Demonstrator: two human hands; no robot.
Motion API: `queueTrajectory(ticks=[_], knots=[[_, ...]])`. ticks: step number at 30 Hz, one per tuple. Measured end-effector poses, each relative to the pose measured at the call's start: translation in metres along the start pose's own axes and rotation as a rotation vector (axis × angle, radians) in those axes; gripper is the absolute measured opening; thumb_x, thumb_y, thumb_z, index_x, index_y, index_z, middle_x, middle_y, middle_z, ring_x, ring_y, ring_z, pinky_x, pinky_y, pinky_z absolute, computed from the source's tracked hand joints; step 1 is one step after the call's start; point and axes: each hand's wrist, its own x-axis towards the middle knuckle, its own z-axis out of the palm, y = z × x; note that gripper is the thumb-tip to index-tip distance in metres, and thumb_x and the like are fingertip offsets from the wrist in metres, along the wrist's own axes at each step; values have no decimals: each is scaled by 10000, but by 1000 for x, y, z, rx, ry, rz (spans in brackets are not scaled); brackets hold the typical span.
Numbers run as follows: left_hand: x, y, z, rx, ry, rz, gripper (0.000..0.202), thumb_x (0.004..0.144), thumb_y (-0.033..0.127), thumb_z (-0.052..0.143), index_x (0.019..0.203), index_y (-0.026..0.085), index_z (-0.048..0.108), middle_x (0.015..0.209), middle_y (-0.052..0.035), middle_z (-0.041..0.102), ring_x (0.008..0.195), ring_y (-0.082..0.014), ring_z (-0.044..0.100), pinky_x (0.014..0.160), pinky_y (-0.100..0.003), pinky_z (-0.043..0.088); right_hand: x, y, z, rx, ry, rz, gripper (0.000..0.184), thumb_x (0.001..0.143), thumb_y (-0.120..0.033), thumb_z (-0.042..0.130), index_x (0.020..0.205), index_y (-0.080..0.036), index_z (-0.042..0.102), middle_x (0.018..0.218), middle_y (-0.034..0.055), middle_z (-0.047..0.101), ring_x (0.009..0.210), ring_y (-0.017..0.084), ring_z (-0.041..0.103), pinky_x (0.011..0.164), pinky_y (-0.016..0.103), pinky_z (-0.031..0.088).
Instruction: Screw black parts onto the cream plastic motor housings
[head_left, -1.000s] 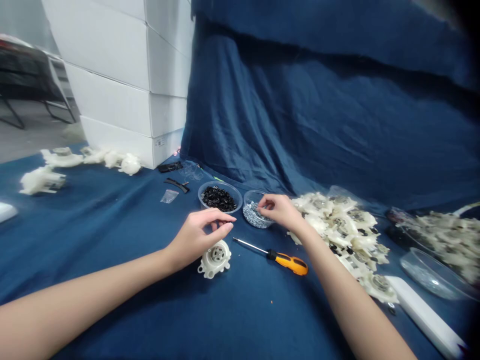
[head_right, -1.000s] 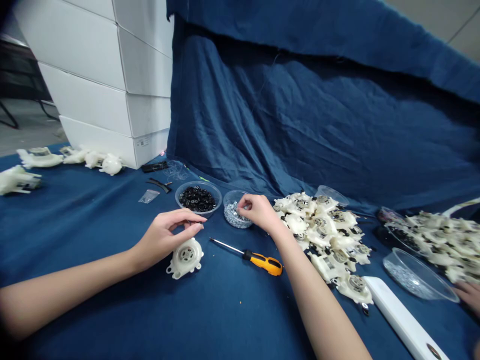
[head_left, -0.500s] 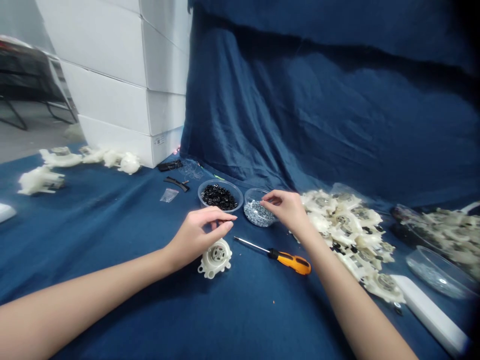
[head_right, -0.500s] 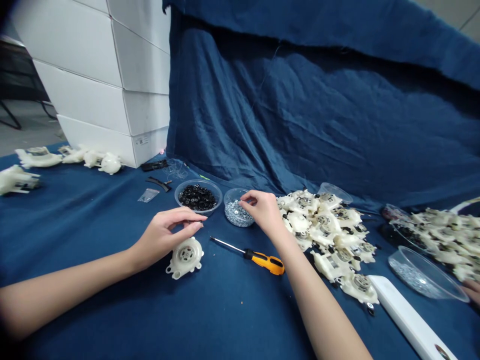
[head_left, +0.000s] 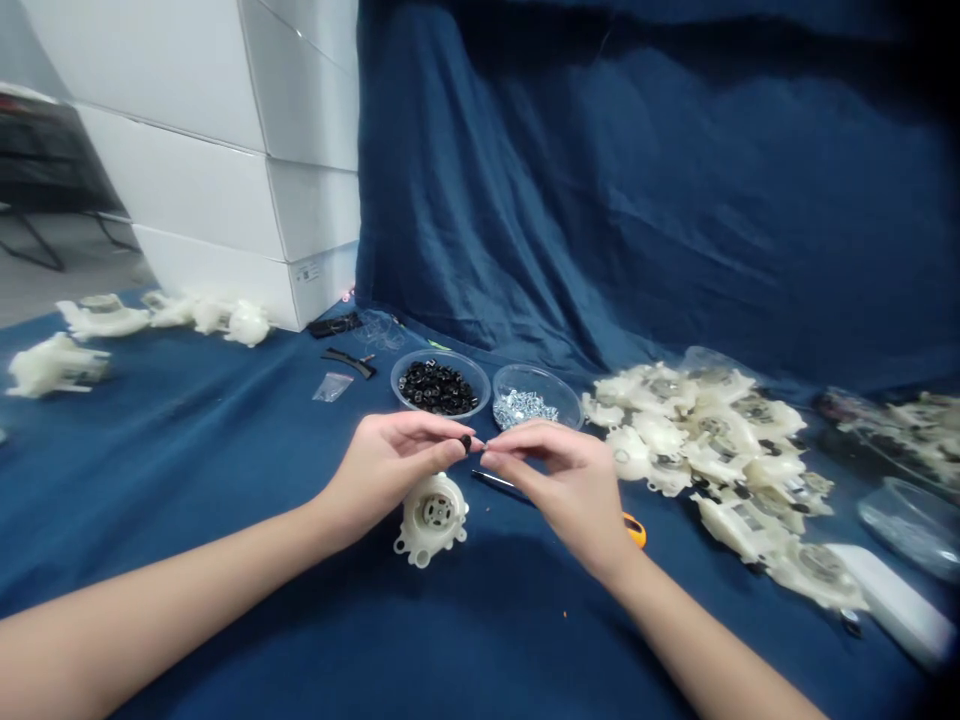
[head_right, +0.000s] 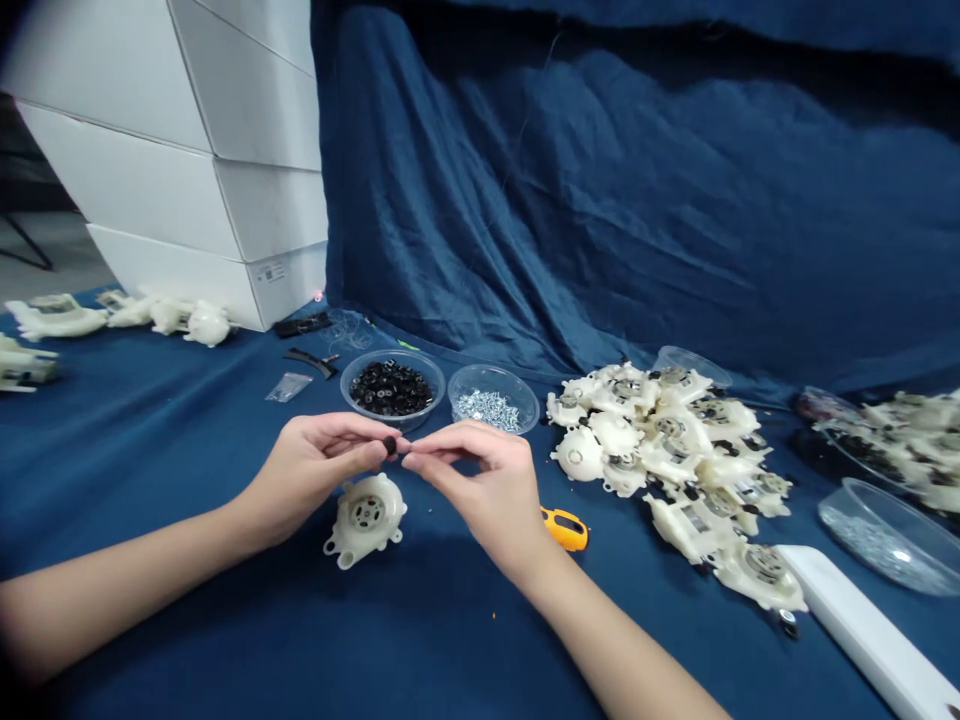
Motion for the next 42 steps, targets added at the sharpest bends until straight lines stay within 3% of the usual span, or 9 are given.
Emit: queueTrajectory(ticks=[9, 17, 29, 33, 38, 42], knots=[[-1, -3, 4, 25, -80, 63, 121, 827, 175, 793, 933, 224, 822, 892, -25, 761, 812, -107, 701, 711, -154, 565, -14, 0, 1, -30, -10, -52, 173, 846, -143, 769, 979, -251, 792, 878, 19, 772, 755, 172, 718, 705, 322, 615], [-2, -2, 6, 23, -77, 63, 136, 821, 150, 793, 927, 230, 826, 870, -21, 756, 794, -103, 690, 705, -159, 563, -14, 6, 1, -69, 4, -163, 221, 858, -100, 763, 983, -281, 790, 925, -11, 779, 821, 167, 725, 735, 319, 595], [-2, 1, 7, 72, -99, 108, 114, 809, 156, 801, 914, 196, 821, 835, -38, 736, 743, -121, 683, 644, -193, 564, -16, 5, 2, -48, 18, -167, 223, 833, -75, 780, 977, -245, 795, 893, -3, 776, 792, 149, 719, 705, 289, 583], [-5, 2, 6, 249, -76, 256, 142, 827, 130, 781, 942, 207, 813, 862, -37, 748, 775, -130, 701, 671, -207, 571, -16, 6, 4, -32, 20, -131, 219, 815, -49, 785, 959, -215, 792, 888, 4, 772, 796, 141, 713, 709, 275, 580], [-7, 1, 4, 520, -27, 574, 220, 799, 67, 794, 982, 190, 803, 880, -46, 753, 793, -134, 698, 706, -232, 569, -18, 4, 5, -62, 39, -48, 67, 839, -141, 791, 881, -193, 783, 816, 6, 758, 730, 130, 687, 645, 249, 546], [-8, 0, 2, 615, -34, 684, 247, 777, 51, 808, 986, 182, 791, 881, -46, 743, 799, -142, 684, 709, -258, 566, -19, 2, 5, -120, 14, -24, 54, 900, -202, 740, 853, -186, 762, 790, 0, 732, 701, 113, 649, 635, 238, 513]])
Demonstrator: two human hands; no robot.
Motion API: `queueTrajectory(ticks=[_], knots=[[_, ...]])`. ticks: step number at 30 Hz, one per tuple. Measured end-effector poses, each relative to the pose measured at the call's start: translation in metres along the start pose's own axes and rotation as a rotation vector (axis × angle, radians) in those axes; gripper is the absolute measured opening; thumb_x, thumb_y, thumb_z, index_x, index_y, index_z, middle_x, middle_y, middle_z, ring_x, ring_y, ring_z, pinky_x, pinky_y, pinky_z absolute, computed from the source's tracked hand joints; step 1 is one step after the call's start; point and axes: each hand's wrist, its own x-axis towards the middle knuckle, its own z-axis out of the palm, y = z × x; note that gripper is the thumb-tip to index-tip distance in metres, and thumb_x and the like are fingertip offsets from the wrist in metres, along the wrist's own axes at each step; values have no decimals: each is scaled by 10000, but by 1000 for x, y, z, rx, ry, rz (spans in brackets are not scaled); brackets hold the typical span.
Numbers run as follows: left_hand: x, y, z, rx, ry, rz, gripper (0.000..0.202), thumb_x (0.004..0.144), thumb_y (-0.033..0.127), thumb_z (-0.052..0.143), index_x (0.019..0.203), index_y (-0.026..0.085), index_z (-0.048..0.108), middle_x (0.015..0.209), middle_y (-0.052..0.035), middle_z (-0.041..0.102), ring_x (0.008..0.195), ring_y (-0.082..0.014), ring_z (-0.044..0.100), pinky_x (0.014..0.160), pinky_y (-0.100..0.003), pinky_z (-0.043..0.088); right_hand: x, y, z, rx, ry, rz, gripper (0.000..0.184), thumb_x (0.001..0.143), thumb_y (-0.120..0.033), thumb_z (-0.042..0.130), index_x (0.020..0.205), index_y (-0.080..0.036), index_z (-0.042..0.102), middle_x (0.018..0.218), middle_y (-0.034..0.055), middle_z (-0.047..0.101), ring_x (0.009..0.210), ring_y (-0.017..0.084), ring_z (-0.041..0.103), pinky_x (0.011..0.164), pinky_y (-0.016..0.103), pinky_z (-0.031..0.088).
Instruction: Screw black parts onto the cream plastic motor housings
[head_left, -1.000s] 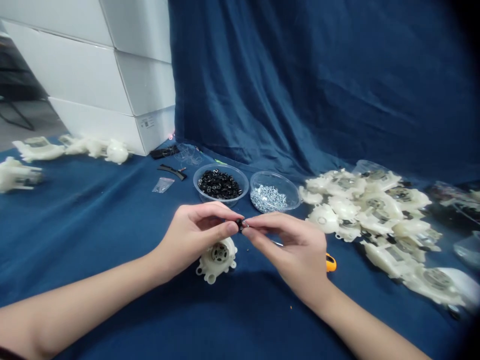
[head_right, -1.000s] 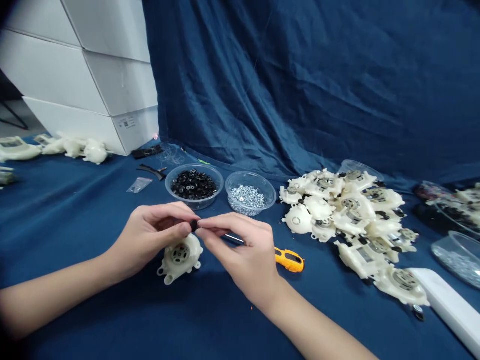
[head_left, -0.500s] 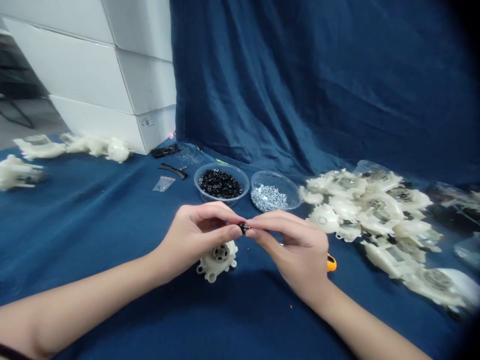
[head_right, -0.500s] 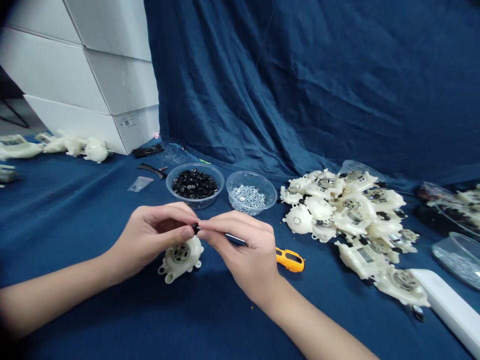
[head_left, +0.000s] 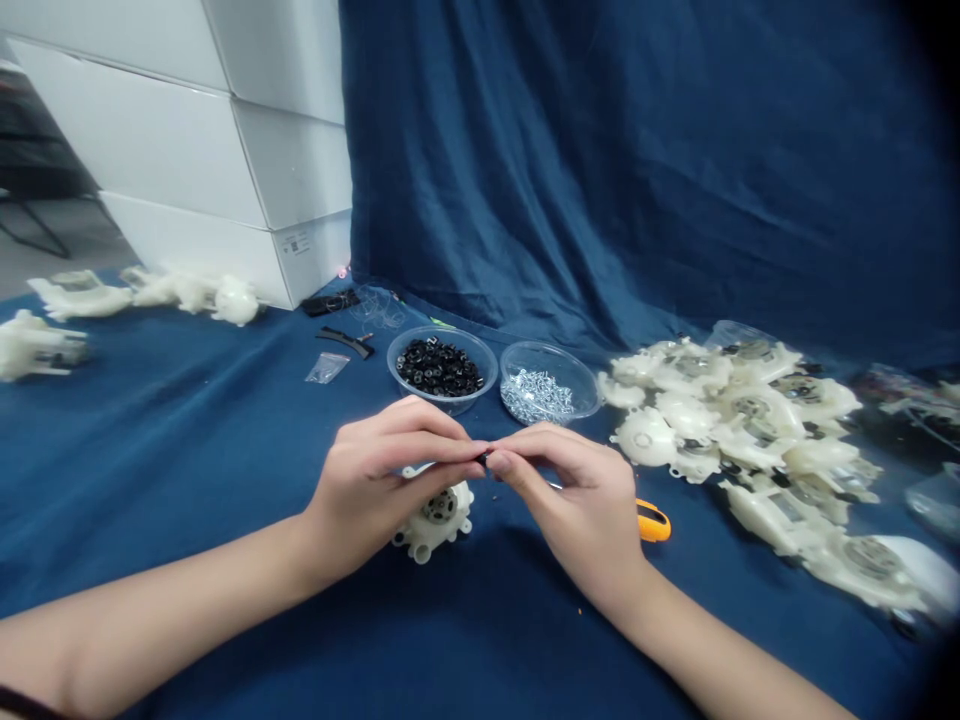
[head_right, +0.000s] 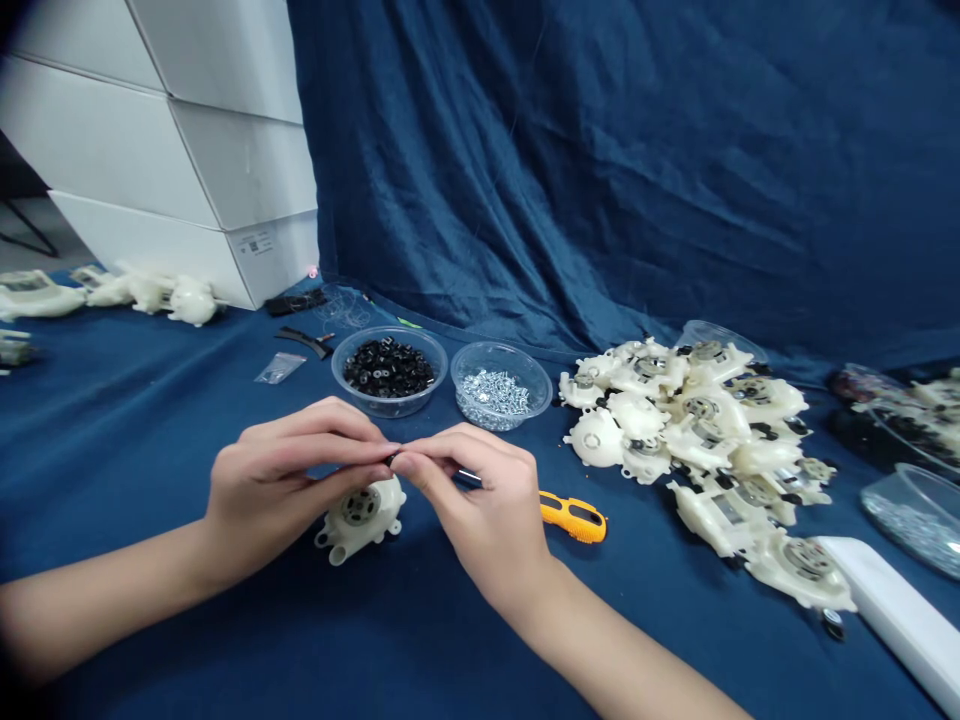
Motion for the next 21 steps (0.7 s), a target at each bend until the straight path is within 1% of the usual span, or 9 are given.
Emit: queueTrajectory(ticks=[6, 10, 13, 18, 21], knots=[[-2, 4, 0, 36, -46, 20, 212, 790, 64, 802, 977, 162, 781, 875, -59, 736, 794, -149, 676, 710, -276, 563, -1, 5, 2, -63, -91, -63, 241, 999, -234, 600, 769, -168, 635, 717, -8, 593, 677, 104, 549, 641, 246, 432], [1, 6, 2, 30, -72, 20, 184, 810, 91, 792, 977, 168, 781, 849, -58, 730, 763, -145, 665, 681, -274, 557, -4, 9, 4, -31, -167, -48, 324, 1050, -246, 492, 741, -171, 558, 694, -16, 531, 653, 99, 503, 624, 243, 386], [0, 6, 3, 19, -94, 15, 194, 824, 108, 783, 997, 195, 776, 855, -52, 735, 767, -150, 664, 679, -280, 560, -8, 10, 6, -15, -178, -47, 368, 1059, -250, 465, 705, -171, 523, 665, -23, 499, 627, 94, 478, 608, 241, 360], [-3, 6, 1, -3, -115, 3, 227, 823, 83, 772, 1010, 211, 764, 895, -48, 745, 799, -157, 671, 715, -292, 569, -10, 9, 6, 20, -190, -3, 412, 1073, -247, 427, 676, -173, 507, 625, -37, 491, 603, 79, 488, 611, 229, 369], [-1, 6, 1, 14, -90, -12, 226, 816, 81, 778, 1011, 196, 773, 882, -47, 745, 799, -152, 678, 714, -277, 566, -8, 8, 3, 22, -185, 21, 423, 1085, -281, 379, 717, -179, 560, 649, -29, 524, 619, 86, 516, 627, 239, 397]])
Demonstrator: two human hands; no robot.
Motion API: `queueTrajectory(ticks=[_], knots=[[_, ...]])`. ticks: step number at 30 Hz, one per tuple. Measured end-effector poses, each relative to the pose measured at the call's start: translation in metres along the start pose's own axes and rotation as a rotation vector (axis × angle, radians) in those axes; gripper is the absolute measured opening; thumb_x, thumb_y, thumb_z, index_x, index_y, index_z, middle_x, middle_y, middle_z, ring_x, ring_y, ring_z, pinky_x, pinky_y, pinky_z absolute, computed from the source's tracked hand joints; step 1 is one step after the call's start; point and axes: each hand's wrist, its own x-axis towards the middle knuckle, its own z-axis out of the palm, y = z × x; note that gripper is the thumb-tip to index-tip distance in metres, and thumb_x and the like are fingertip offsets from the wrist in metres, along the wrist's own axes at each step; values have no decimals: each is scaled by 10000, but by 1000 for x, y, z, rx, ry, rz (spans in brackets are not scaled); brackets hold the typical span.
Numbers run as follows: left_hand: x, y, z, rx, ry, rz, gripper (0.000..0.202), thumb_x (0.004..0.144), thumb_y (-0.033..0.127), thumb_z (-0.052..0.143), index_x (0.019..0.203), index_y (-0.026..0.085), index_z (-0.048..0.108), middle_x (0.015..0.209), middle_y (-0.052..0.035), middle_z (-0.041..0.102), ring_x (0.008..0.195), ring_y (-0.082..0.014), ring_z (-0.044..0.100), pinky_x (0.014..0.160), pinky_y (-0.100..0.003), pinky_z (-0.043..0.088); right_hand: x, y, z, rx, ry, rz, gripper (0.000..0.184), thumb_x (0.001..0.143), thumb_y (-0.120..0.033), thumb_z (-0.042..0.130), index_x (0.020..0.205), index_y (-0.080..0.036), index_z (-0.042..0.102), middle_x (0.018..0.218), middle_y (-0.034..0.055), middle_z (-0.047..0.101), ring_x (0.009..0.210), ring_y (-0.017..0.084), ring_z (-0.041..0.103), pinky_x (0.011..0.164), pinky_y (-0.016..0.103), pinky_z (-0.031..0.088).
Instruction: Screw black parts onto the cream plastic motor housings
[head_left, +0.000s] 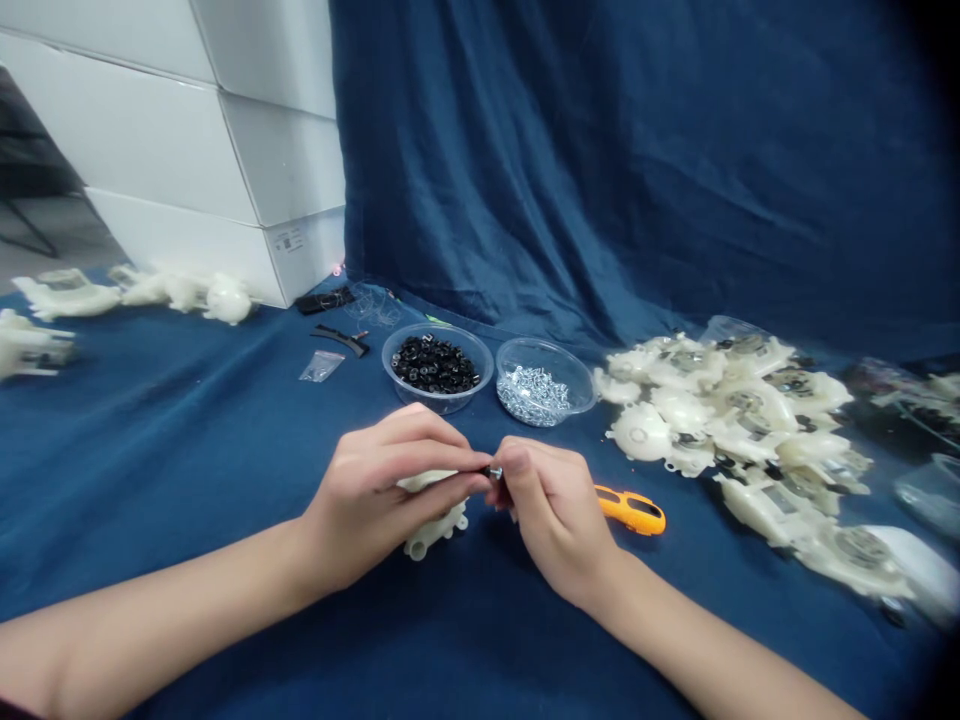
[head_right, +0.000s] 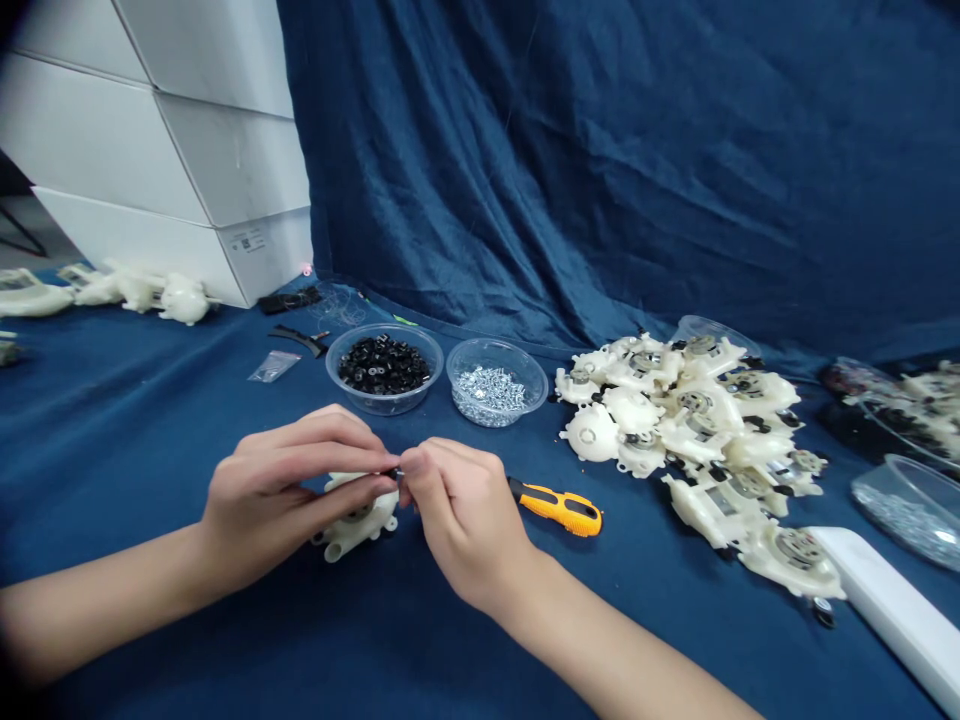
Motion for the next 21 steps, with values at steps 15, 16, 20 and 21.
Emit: queueTrajectory(ticks=[15, 16, 20, 21], knots=[[6, 0, -3, -26, 70, -20, 206, 833, 125, 776, 1021, 210, 787, 864, -45, 759, 781, -151, 698, 698, -262, 581, 6, -4, -6, -185, 245, -295, 137, 844, -102, 778, 934, -196, 733, 787, 16, 690, 627, 114, 570, 552, 255, 457], [7, 0, -3, -17, 68, -11, 199, 842, 136, 770, 1024, 216, 786, 861, -43, 760, 779, -152, 698, 697, -263, 582, 6, -4, -6, -175, 244, -291, 123, 847, -102, 774, 922, -193, 738, 795, 22, 693, 642, 120, 584, 558, 257, 463], [8, -2, -3, 37, 77, 30, 172, 854, 148, 760, 1009, 220, 782, 839, -40, 757, 765, -152, 694, 681, -260, 575, 6, -3, -6, -158, 225, -279, 83, 866, -108, 757, 913, -176, 743, 806, 34, 693, 682, 127, 610, 584, 257, 479], [8, -2, -3, 48, 79, 43, 175, 851, 141, 763, 1005, 220, 780, 837, -39, 755, 760, -150, 691, 676, -258, 572, 6, -3, -6, -157, 213, -278, 78, 876, -105, 746, 917, -171, 738, 810, 34, 694, 693, 126, 612, 596, 255, 483]])
